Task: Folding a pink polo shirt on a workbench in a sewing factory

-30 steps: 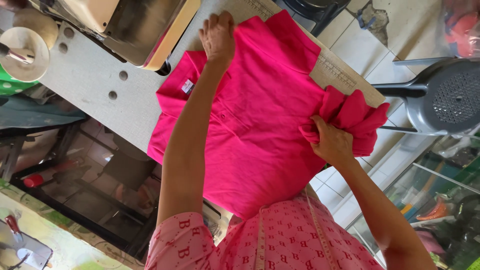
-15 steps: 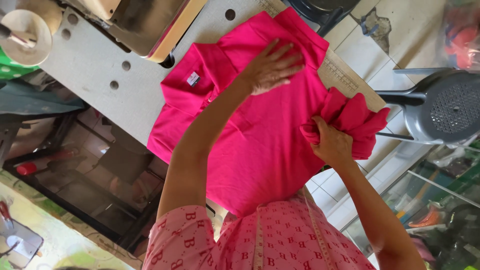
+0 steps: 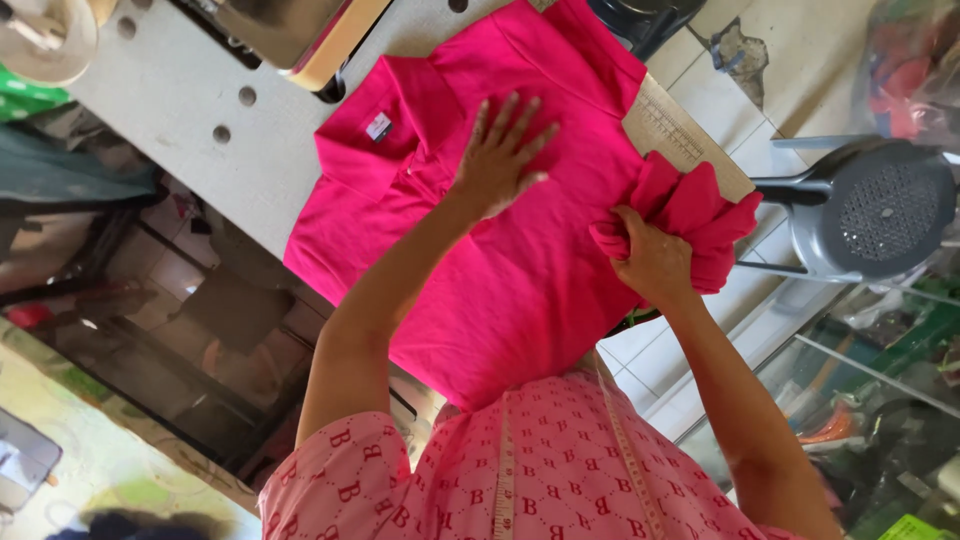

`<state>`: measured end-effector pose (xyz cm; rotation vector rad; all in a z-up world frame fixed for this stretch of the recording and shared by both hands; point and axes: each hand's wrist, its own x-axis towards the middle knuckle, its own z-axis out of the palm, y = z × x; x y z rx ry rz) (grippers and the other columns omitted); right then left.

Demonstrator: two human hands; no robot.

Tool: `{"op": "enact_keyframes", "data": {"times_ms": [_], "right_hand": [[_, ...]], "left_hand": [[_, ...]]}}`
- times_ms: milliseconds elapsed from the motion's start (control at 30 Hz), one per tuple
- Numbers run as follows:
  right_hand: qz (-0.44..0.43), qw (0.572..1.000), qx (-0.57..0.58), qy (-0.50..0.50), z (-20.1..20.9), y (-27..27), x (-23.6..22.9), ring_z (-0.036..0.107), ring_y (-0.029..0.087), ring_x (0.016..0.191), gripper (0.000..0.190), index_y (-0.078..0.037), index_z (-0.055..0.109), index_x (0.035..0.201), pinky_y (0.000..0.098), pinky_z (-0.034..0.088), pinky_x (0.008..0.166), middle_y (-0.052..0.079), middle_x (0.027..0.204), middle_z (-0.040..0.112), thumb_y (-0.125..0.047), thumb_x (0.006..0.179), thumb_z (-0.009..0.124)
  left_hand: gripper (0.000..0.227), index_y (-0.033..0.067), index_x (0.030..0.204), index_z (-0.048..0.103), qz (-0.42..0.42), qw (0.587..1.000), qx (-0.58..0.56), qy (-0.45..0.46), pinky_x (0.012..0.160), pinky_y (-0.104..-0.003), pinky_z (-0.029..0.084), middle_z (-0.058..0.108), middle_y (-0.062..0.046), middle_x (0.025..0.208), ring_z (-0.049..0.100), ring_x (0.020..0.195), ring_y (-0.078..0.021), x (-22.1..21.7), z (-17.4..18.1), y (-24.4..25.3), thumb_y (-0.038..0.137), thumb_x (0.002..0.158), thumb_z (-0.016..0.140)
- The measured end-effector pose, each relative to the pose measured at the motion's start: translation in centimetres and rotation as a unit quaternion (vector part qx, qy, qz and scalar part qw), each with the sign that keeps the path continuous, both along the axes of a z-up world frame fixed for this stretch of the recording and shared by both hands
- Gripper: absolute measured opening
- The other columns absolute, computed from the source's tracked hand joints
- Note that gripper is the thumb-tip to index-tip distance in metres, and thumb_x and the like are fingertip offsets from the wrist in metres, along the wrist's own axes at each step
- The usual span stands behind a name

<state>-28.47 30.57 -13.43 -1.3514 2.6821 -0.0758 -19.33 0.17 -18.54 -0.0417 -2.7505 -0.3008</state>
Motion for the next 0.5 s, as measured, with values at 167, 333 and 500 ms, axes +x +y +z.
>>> {"op": "enact_keyframes", "data": {"times_ms": [167,333,500], "right_hand": [[-0.030,0.997,-0.025,-0.068,0.6,-0.1,-0.4,0.076,0.034,0.087,0.070,-0.030,0.047,0.151,0.0493,0.060,0.083,0.011,0.092,0.076,-0.039,0.085,0.068],[-0.061,0.956,-0.076,-0.276,2.7,1.9,-2.9,0.064,0.045,0.115,0.098,-0.027,0.028,0.156,0.0573,0.049,0.102,0.023,0.124,0.068,-0.051,0.078,0.082],[0.106,0.959,-0.134,-0.228,7.2,8.8,-8.6,0.069,0.034,0.114,0.045,-0.015,0.066,0.130,0.0452,0.054,0.098,0.013,0.117,0.072,-0.034,0.093,0.082]], "left_hand": [[0.080,0.0162,0.161,0.033,0.146,0.986,-0.065,-0.038,0.119,-0.073,0.024,0.030,-0.023,0.164,0.026,0.152,-0.0459,4.5,0.8,5.7,0.069,0.101,0.039],[0.087,0.0192,0.163,0.029,0.123,0.990,0.037,-0.061,0.121,-0.074,0.020,0.028,-0.019,0.167,0.023,0.155,-0.0443,13.5,2.5,17.6,0.068,0.093,0.048],[0.079,0.0268,0.162,0.033,0.134,0.989,0.034,-0.044,0.123,-0.068,0.018,0.028,-0.012,0.169,0.023,0.156,-0.0395,15.8,2.1,18.9,0.072,0.097,0.034]]}}
